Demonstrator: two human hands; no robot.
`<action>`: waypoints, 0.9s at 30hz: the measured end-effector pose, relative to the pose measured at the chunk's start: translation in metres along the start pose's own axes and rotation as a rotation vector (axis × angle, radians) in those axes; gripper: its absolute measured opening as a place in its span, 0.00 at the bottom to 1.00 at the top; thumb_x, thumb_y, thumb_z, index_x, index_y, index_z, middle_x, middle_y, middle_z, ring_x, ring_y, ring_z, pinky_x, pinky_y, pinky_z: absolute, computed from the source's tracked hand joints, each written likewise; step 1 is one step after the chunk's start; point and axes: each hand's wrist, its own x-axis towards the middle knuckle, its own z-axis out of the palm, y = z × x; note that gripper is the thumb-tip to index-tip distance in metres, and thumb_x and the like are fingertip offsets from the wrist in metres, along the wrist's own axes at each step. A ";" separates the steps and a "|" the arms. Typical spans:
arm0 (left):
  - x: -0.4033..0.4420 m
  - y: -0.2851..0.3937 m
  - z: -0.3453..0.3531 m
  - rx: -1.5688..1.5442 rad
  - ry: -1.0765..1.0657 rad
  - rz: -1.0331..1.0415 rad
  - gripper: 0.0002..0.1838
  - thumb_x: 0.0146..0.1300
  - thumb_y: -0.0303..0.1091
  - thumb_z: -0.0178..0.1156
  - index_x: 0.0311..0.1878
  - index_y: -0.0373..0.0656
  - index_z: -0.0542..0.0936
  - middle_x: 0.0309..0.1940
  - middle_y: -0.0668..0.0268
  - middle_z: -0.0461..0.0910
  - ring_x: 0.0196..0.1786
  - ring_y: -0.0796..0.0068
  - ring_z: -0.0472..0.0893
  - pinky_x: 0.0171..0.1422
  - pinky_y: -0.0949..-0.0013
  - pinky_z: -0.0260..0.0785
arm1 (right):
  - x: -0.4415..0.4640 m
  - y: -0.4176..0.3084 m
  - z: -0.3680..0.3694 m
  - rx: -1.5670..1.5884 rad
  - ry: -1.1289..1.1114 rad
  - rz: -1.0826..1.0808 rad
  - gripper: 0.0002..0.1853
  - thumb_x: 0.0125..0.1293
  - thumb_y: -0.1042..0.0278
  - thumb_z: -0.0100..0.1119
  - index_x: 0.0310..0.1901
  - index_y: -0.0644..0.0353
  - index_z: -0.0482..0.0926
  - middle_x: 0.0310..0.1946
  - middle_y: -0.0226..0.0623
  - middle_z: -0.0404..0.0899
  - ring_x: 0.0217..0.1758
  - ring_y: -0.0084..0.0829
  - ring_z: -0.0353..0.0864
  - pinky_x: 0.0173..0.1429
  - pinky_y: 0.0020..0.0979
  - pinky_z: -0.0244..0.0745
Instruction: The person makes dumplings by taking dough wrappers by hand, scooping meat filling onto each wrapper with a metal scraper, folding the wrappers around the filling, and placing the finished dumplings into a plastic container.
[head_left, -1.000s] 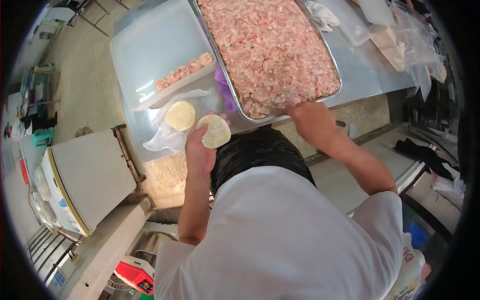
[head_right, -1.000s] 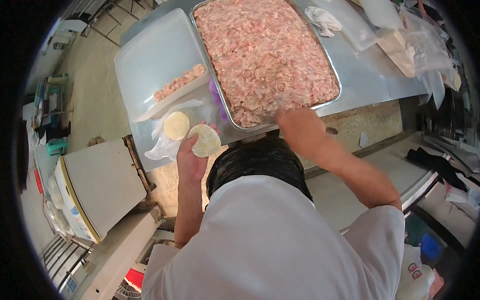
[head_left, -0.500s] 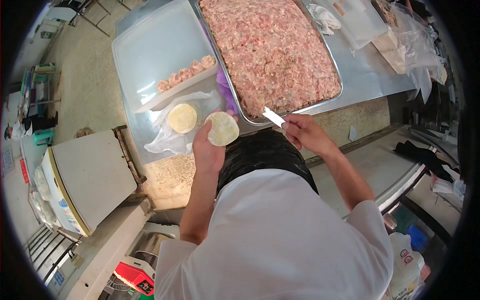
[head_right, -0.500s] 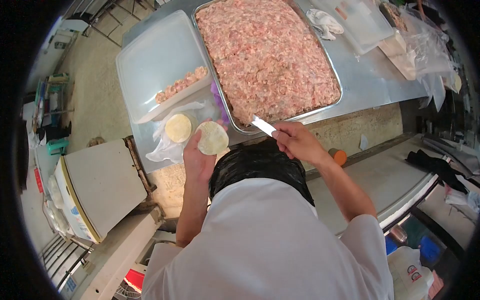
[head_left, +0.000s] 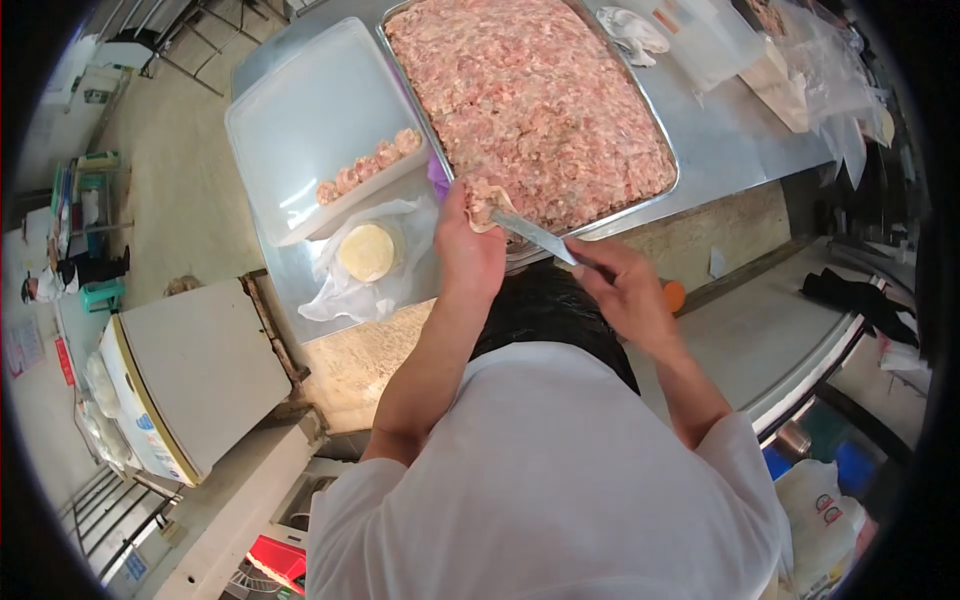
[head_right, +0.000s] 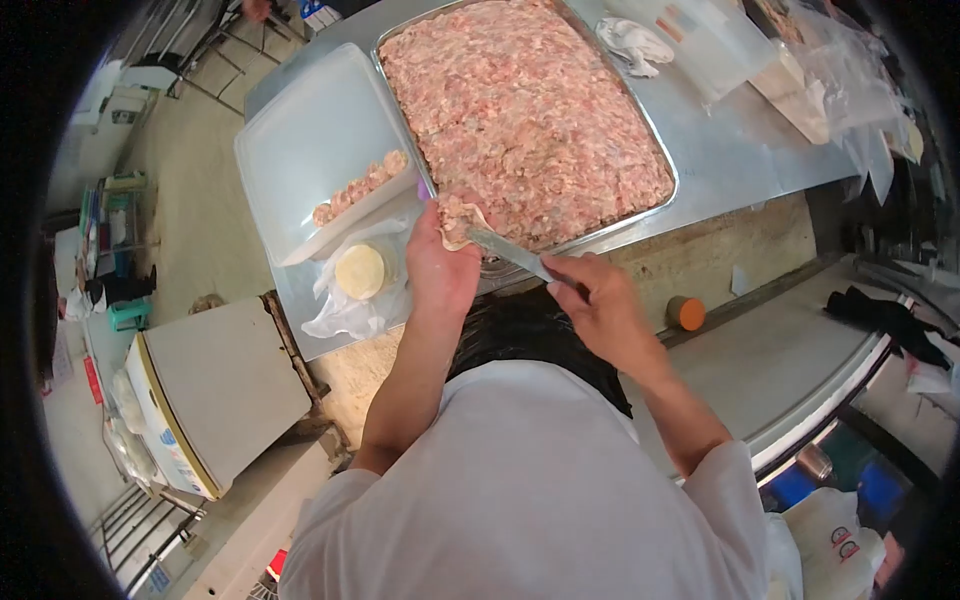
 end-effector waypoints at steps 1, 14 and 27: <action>0.004 0.001 -0.003 -0.001 -0.012 -0.002 0.18 0.80 0.39 0.44 0.58 0.36 0.76 0.46 0.58 0.81 0.49 0.60 0.81 0.61 0.50 0.75 | 0.001 -0.007 -0.004 0.025 0.020 0.009 0.16 0.68 0.81 0.64 0.57 0.66 0.83 0.35 0.45 0.82 0.33 0.36 0.81 0.40 0.35 0.75; 0.004 0.015 0.005 0.150 -0.081 0.041 0.23 0.80 0.43 0.44 0.53 0.32 0.79 0.45 0.54 0.81 0.47 0.54 0.81 0.56 0.51 0.75 | 0.012 -0.010 -0.008 0.098 -0.069 0.003 0.14 0.73 0.76 0.59 0.58 0.68 0.82 0.37 0.45 0.84 0.39 0.33 0.81 0.45 0.32 0.76; 0.017 0.015 0.001 0.101 -0.102 0.014 0.24 0.80 0.46 0.45 0.60 0.32 0.75 0.50 0.52 0.81 0.53 0.53 0.81 0.59 0.47 0.74 | 0.024 0.011 -0.047 -0.428 0.081 -0.031 0.17 0.69 0.81 0.56 0.58 0.63 0.82 0.48 0.57 0.84 0.46 0.56 0.85 0.46 0.48 0.79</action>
